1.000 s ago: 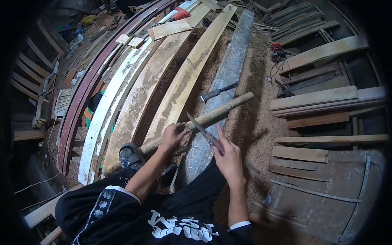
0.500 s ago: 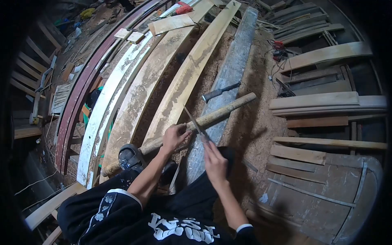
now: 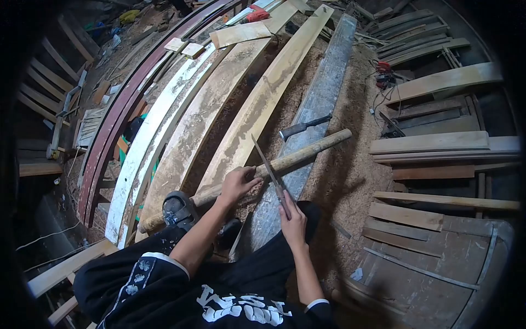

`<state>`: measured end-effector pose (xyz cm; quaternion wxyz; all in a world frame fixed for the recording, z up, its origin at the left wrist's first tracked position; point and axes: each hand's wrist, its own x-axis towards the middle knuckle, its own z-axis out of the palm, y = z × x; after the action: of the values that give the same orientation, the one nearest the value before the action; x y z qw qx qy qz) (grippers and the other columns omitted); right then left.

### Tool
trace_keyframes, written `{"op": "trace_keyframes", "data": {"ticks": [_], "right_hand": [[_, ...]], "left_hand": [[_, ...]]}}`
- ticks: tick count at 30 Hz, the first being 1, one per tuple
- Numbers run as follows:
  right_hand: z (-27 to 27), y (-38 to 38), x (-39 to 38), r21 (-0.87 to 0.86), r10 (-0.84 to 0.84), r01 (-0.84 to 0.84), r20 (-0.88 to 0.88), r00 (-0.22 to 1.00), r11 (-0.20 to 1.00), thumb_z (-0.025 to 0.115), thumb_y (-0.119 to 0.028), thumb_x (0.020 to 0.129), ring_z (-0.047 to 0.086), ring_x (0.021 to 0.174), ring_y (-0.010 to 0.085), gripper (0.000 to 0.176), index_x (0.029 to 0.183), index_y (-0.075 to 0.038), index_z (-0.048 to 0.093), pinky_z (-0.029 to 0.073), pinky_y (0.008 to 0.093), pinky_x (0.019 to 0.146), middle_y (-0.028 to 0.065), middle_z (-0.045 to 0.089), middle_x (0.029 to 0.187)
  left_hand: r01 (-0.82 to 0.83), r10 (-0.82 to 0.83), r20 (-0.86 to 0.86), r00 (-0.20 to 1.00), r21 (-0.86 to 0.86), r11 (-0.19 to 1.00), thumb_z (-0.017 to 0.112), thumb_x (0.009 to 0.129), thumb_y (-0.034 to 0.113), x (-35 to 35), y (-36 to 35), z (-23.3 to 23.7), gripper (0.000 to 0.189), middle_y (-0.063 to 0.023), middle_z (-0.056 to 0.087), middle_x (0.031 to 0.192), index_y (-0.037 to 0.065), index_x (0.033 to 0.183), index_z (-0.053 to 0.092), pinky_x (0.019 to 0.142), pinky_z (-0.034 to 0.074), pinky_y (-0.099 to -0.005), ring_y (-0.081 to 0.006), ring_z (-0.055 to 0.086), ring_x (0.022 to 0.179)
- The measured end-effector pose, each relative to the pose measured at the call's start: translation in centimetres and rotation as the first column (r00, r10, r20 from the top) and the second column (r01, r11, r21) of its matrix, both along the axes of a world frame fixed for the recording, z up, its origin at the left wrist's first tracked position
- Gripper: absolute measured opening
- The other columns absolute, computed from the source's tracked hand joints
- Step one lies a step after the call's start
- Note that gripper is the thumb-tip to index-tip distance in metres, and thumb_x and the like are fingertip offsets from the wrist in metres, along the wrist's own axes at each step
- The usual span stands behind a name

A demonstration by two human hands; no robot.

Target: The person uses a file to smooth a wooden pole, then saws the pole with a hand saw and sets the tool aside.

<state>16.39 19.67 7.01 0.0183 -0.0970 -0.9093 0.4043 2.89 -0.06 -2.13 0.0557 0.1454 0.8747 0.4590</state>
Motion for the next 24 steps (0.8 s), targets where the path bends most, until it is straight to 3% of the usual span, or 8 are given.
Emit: {"op": "trace_keyframes", "data": {"ticks": [4, 6, 9, 13, 14, 15, 18, 24], "right_hand": [[2.9, -0.7, -0.9, 0.054, 0.102, -0.096, -0.118, 0.988, 0.994, 0.065, -0.004, 0.098, 0.065, 0.12, 0.0427, 0.047, 0.145, -0.008, 0.059, 0.057, 0.0446, 0.092, 0.0237, 0.065, 0.134], [4.5, -1.4, -1.6, 0.081, 0.117, -0.116, -0.013, 0.993, 0.99, 0.062, -0.002, 0.099, 0.065, 0.121, 0.042, 0.045, 0.144, -0.007, 0.059, 0.056, 0.0438, 0.094, 0.0216, 0.065, 0.137], [5.1, -1.5, -1.9, 0.05, 0.139, -0.137, -0.036, 0.99, 0.989, 0.061, -0.002, 0.099, 0.065, 0.121, 0.0415, 0.046, 0.145, -0.007, 0.058, 0.056, 0.0432, 0.095, 0.0208, 0.064, 0.138], [7.6, -1.2, -1.3, 0.086, 0.11, -0.115, 0.055, 0.992, 0.99, 0.061, -0.001, 0.099, 0.066, 0.121, 0.0385, 0.042, 0.141, -0.002, 0.061, 0.057, 0.0413, 0.096, 0.0205, 0.067, 0.134], [9.6, -1.1, -0.5, -0.041, 0.067, -0.065, 0.036, 0.997, 0.997, 0.062, 0.001, 0.098, 0.068, 0.122, 0.0354, 0.04, 0.138, 0.0, 0.062, 0.057, 0.0402, 0.097, 0.0195, 0.069, 0.133], [10.1, 0.1, 0.9, -0.013, 0.064, -0.064, 0.043, 0.997, 0.998, 0.064, 0.002, 0.097, 0.068, 0.122, 0.035, 0.039, 0.136, 0.002, 0.063, 0.056, 0.0397, 0.097, 0.0205, 0.069, 0.133], [10.1, 1.1, 2.8, 0.02, -0.011, 0.009, 0.102, 0.995, 1.0, 0.065, 0.0, 0.097, 0.068, 0.122, 0.0374, 0.037, 0.134, 0.003, 0.065, 0.057, 0.0393, 0.096, 0.0228, 0.069, 0.131], [8.8, -0.9, 2.1, -0.003, 0.014, -0.013, 0.033, 0.999, 1.0, 0.066, -0.002, 0.098, 0.069, 0.119, 0.038, 0.035, 0.132, 0.003, 0.066, 0.058, 0.0396, 0.094, 0.0241, 0.069, 0.13]], "left_hand": [[0.024, -0.024, -0.055, 0.998, 0.007, 1.0, 0.083, 0.085, 0.045, -0.4, -0.1, -0.1, 0.054, -0.0214, 0.073, 0.092, 0.003, 0.118, 0.075, 0.073, 0.056, -0.0428, -0.0359, 0.072, 0.08], [0.022, -0.022, -0.031, 0.999, 0.02, 1.0, 0.083, 0.084, 0.046, -0.5, -0.1, 0.3, 0.053, -0.0207, 0.073, 0.089, 0.004, 0.114, 0.076, 0.072, 0.056, -0.0435, -0.036, 0.072, 0.079], [-0.014, 0.013, 0.019, 1.0, 0.036, 0.999, 0.083, 0.083, 0.048, -0.3, -0.3, 0.8, 0.051, -0.0198, 0.072, 0.084, 0.005, 0.109, 0.078, 0.07, 0.055, -0.0439, -0.036, 0.071, 0.077], [-0.003, 0.005, -0.026, 1.0, 0.057, 0.998, 0.083, 0.083, 0.047, -0.2, -0.4, 0.4, 0.048, -0.0196, 0.072, 0.084, 0.006, 0.109, 0.078, 0.071, 0.056, -0.0441, -0.0369, 0.071, 0.078], [-0.002, 0.007, -0.081, 0.997, 0.068, 0.998, 0.083, 0.083, 0.046, -0.6, -0.4, 0.1, 0.048, -0.0195, 0.072, 0.085, 0.006, 0.109, 0.078, 0.072, 0.056, -0.0441, -0.0368, 0.071, 0.079], [0.0, 0.01, -0.123, 0.992, 0.087, 0.996, 0.083, 0.083, 0.046, -0.3, 0.0, -0.1, 0.048, -0.0194, 0.073, 0.087, 0.007, 0.109, 0.077, 0.072, 0.056, -0.0442, -0.0367, 0.071, 0.08], [-0.017, 0.016, 0.012, 1.0, 0.015, 1.0, 0.084, 0.084, 0.046, -0.1, 0.3, 0.8, 0.053, -0.0205, 0.074, 0.09, 0.003, 0.113, 0.077, 0.075, 0.057, -0.0426, -0.0366, 0.073, 0.082], [-0.002, 0.003, -0.012, 1.0, 0.029, 1.0, 0.084, 0.084, 0.047, -0.3, -0.1, 0.9, 0.058, -0.0227, 0.073, 0.09, 0.002, 0.119, 0.076, 0.071, 0.055, -0.0411, -0.0344, 0.072, 0.076]]}}
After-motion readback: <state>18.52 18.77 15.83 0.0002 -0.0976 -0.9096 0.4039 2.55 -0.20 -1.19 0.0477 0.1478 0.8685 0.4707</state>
